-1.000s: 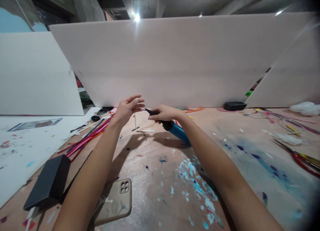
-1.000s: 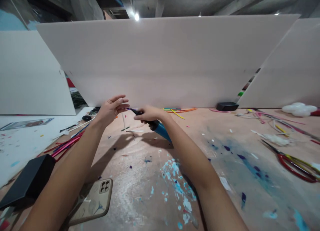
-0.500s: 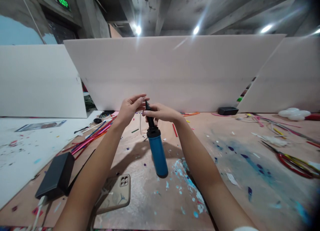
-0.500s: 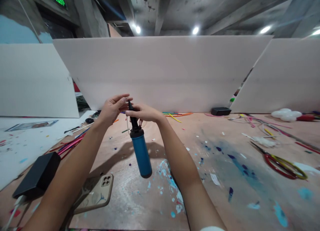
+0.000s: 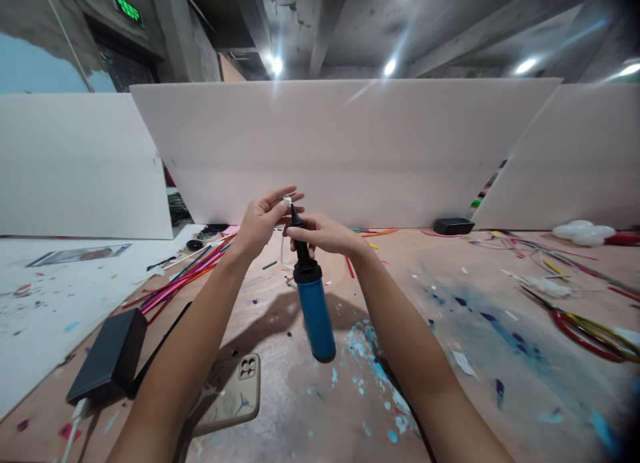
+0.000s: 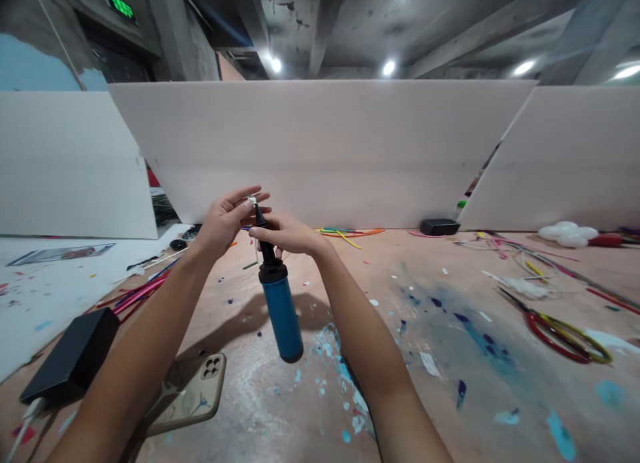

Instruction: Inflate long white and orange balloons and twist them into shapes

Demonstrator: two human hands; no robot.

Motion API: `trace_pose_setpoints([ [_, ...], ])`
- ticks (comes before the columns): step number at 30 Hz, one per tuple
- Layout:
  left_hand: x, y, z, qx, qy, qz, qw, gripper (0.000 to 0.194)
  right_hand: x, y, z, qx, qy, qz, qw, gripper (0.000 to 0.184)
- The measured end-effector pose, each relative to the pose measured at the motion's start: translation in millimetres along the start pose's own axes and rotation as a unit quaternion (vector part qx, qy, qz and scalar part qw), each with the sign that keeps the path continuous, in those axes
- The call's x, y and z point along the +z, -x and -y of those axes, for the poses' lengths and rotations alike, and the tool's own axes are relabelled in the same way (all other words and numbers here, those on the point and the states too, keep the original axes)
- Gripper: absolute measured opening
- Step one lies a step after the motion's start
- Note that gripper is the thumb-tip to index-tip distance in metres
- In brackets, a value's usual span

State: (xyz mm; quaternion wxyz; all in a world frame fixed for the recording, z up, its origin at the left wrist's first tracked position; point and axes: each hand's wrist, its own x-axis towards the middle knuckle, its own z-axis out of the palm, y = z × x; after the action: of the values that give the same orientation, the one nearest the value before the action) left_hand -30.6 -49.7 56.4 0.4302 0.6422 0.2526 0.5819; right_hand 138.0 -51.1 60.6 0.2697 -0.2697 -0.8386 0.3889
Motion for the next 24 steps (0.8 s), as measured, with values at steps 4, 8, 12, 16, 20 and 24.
trace_pose_setpoints([
  [4,-3.8,-0.7,1.4,-0.006,-0.005,0.006,1.0,0.042,1.6,-1.7,-0.5,-0.002,0.0,-0.002,1.0,0.027],
  [8,-6.6,-1.3,1.8,-0.007,-0.001,0.017,1.0,0.042,2.3,-1.0,2.4,0.003,0.0,-0.003,1.0,0.025],
  [12,-5.9,-0.7,-0.1,-0.005,0.009,0.017,1.0,0.043,2.5,-0.2,4.2,0.01,-0.005,-0.004,1.0,0.025],
  [16,-3.8,0.6,-2.4,-0.005,0.003,0.017,1.0,0.042,2.3,-1.7,0.3,0.013,-0.009,-0.005,1.0,0.028],
  [20,-3.0,2.0,-4.2,0.008,0.001,0.01,1.0,0.038,3.1,-3.8,-1.7,0.014,-0.007,-0.003,1.0,0.032],
  [24,-2.4,2.9,-4.9,0.015,0.002,0.022,1.0,0.037,0.1,0.7,3.2,0.007,0.012,0.01,1.0,0.034],
])
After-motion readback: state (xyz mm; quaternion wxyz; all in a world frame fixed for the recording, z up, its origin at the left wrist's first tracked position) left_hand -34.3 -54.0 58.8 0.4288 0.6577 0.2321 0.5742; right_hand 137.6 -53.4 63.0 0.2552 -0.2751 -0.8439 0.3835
